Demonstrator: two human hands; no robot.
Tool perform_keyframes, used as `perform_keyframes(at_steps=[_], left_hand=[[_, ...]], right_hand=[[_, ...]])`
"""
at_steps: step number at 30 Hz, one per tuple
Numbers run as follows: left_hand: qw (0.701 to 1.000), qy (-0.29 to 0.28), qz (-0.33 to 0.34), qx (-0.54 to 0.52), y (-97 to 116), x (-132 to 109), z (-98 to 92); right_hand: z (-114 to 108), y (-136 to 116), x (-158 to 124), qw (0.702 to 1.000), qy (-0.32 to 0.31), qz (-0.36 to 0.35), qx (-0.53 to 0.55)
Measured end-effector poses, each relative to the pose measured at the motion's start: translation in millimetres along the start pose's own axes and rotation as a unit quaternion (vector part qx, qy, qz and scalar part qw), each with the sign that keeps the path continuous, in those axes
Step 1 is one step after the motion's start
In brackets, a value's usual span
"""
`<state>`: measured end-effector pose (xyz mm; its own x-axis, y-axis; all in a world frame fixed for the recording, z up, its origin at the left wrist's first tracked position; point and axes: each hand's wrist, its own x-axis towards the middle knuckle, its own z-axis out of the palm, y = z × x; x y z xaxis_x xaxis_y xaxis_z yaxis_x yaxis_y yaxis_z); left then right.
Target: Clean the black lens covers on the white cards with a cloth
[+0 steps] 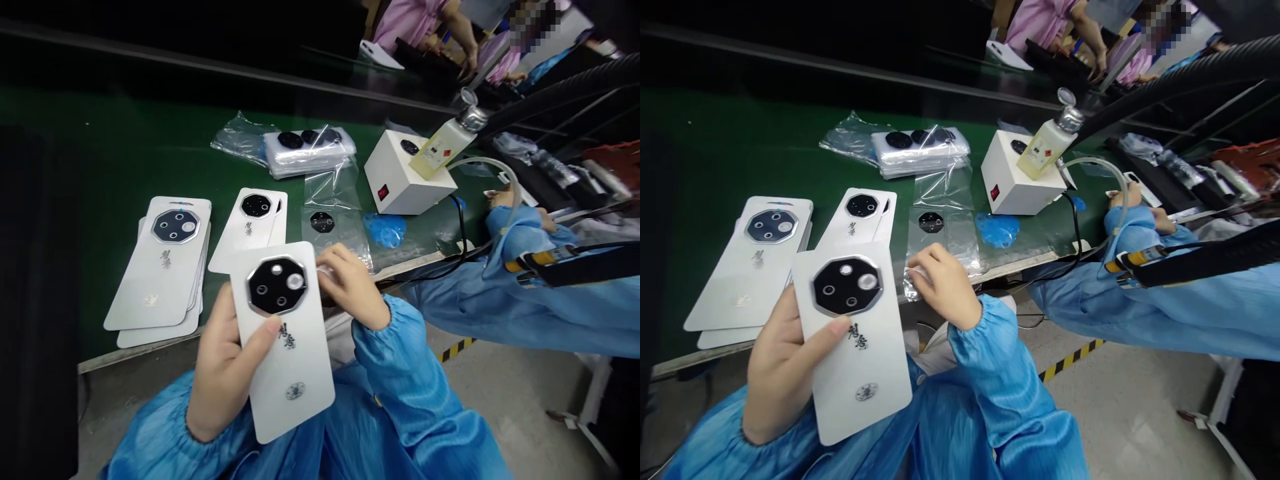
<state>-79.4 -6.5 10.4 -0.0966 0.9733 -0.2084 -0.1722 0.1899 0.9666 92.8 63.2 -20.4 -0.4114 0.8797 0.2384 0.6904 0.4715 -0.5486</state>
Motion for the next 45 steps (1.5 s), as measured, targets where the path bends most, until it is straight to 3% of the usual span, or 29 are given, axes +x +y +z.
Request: perform_keyframes(at_steps=[3,6,12,18,22,45], left_hand=[[0.999,0.011,-0.035,-0.030,2,3,-2.3],[0.998,0.002,-0.047,-0.049,3,1,-0.6],[0.994,-0.040,-0.007,-0.100,3,-13,10.6],[0.983,-0.111,0.032,-0.140,5,-21,14.8],[0.976,-0.126,-0.003,-0.177,8,-22,13.8],[0.964,-0.154,-0.037,-0.212,14,-23,12.2]], right_hand=[[-1,12,12,1.000,-0.030,0.005,-0.003],[-6,36,30,0.999,-0.009,0.050,-0.011],[-5,77,62,0.994,-0.045,0.096,-0.034],[-12,77,78,0.985,-0.114,0.124,-0.040],[-15,76,84,0.980,-0.136,0.136,-0.047],[-16,78,89,0.979,-0.145,0.135,-0.044]])
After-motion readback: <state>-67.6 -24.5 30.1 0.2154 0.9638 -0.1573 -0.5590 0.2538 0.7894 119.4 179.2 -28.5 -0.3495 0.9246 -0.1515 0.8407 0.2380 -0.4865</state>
